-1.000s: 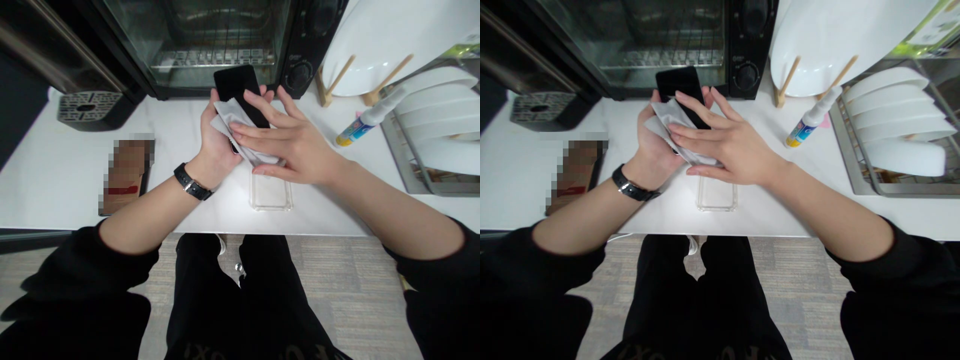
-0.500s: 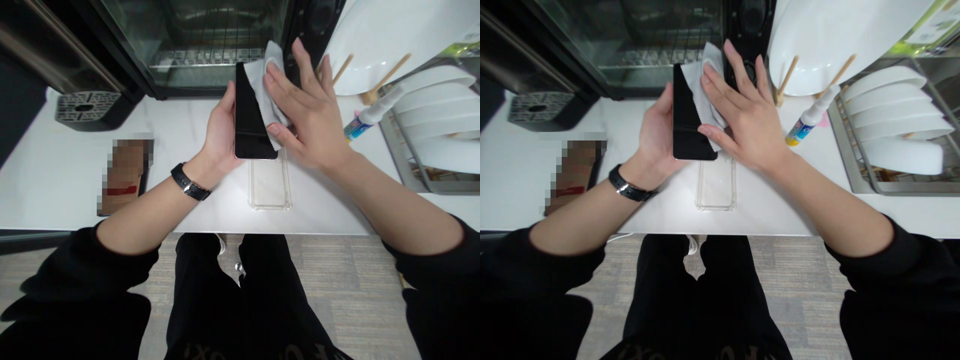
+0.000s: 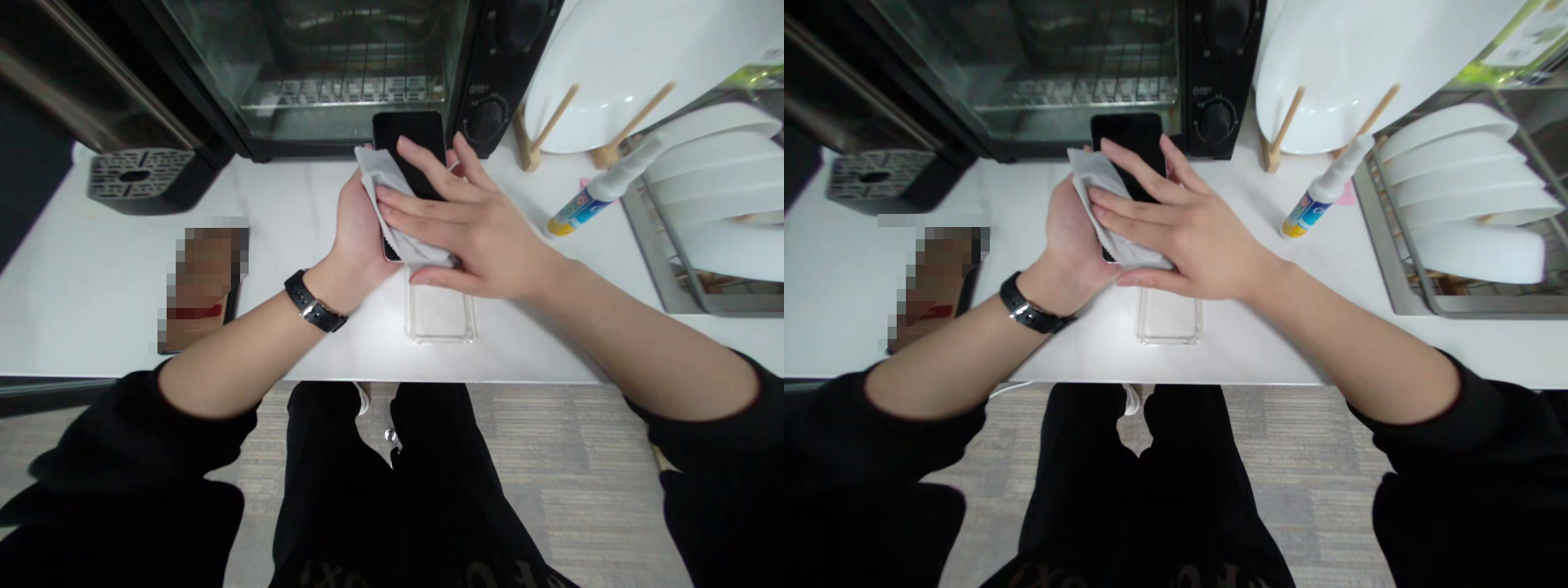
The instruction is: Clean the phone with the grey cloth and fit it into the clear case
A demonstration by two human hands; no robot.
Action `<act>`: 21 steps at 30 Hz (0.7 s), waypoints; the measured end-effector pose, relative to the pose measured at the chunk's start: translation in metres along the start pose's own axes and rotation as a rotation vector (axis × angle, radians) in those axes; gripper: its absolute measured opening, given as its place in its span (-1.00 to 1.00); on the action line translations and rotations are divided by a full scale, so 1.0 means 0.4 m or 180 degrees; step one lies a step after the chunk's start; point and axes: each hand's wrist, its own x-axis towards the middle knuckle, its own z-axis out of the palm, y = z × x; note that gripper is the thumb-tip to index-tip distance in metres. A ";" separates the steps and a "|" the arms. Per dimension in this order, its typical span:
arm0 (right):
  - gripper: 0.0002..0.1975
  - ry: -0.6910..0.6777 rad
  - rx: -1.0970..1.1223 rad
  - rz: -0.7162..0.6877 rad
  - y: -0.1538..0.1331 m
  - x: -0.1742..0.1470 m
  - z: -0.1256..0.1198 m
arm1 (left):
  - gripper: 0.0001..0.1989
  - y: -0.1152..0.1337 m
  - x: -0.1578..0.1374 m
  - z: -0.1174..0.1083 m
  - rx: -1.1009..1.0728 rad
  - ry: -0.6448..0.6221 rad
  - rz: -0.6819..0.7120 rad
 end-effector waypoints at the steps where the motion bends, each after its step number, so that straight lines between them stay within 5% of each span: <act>1: -0.23 -0.0012 0.0013 -0.0108 -0.001 0.001 0.000 | -0.43 0.004 -0.001 -0.003 0.0002 -0.0035 0.0004; 11: -0.45 0.0353 -0.0250 -0.0049 0.007 -0.009 -0.017 | -0.28 0.014 0.005 -0.004 -0.0538 -0.0572 0.0246; 21: -0.28 0.0651 -0.0402 0.1117 0.025 -0.016 -0.033 | -0.52 0.007 0.010 0.000 -0.0071 -0.0407 0.0170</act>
